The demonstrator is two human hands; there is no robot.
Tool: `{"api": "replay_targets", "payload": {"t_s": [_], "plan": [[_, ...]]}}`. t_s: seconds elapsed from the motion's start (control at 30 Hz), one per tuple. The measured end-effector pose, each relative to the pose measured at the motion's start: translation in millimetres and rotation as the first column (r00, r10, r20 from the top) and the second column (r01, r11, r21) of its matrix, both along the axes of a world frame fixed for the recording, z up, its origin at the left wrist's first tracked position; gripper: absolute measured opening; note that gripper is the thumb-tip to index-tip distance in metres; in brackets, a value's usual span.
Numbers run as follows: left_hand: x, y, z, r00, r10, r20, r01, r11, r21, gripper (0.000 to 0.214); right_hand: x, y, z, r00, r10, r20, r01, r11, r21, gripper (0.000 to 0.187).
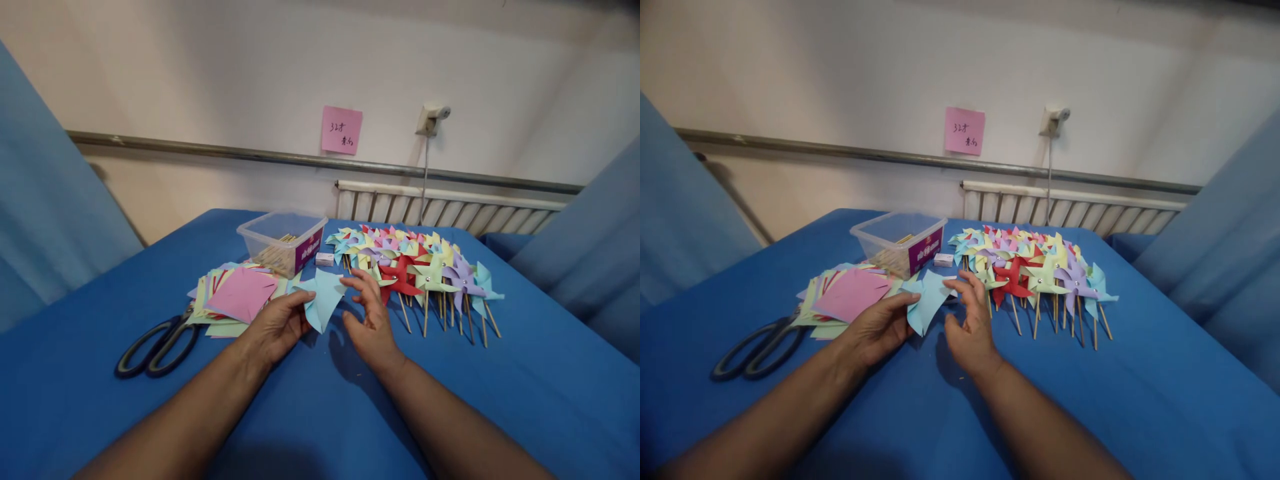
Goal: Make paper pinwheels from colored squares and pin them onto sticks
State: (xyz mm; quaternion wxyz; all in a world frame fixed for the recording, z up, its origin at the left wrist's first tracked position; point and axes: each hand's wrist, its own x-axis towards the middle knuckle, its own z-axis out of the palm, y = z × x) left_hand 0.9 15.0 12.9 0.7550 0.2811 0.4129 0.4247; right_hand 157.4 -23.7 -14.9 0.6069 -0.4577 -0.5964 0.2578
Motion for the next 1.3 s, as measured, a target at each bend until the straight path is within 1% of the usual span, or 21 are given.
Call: {"api": "replay_targets", "payload": {"t_s": [0.07,0.17,0.33,0.43,0.57,0.67,0.8,0.97,1.3], "plan": [[-1.9,1.2,1.6,1.000,0.001,0.016,-0.001,1.000,-0.002,0.021,0.5,-2.1,3.6,0.992,0.005,0.126,-0.012,0.998,0.054,0.045],[-1.5,0.3,3.2,1.000,-0.008,0.021,0.008,1.000,0.008,0.022,-0.2,-4.2,7.4,0.979,0.037,0.201,-0.057,0.994,0.093,0.032],[1.3,-3.2,2.5,1.000,-0.028,-0.002,0.028,0.999,0.021,0.023,0.1,-3.7,8.0,0.976,0.023,0.215,-0.043,0.995,0.091,0.012],[2.0,-4.0,-1.1,0.999,-0.014,-0.046,0.018,0.997,0.077,0.018,0.8,-1.6,5.5,0.985,0.014,0.172,-0.028,0.997,0.076,0.003],[3.2,-5.2,-6.3,0.993,-0.032,-0.109,0.050,0.984,0.170,0.018,1.6,0.7,3.4,0.988,0.000,0.152,-0.008,0.999,0.049,0.007],[4.7,-6.9,-7.3,0.988,-0.035,-0.151,0.065,0.977,0.204,0.020,2.3,2.0,2.9,0.985,-0.041,0.165,0.041,0.999,0.008,0.010],[6.1,-8.5,-5.6,0.987,-0.039,-0.158,0.072,0.976,0.205,0.026,2.2,3.9,1.0,0.982,-0.077,0.175,0.083,0.996,-0.029,0.011],[7.1,-8.7,-3.8,0.983,-0.022,-0.181,0.058,0.979,0.196,0.026,1.3,6.0,-3.1,0.981,-0.100,0.168,0.110,0.993,-0.052,0.012],[7.6,-9.5,-4.6,0.977,-0.035,-0.211,0.078,0.977,0.198,0.029,0.1,4.9,-2.5,0.981,-0.086,0.174,0.098,0.993,-0.059,0.014]]}}
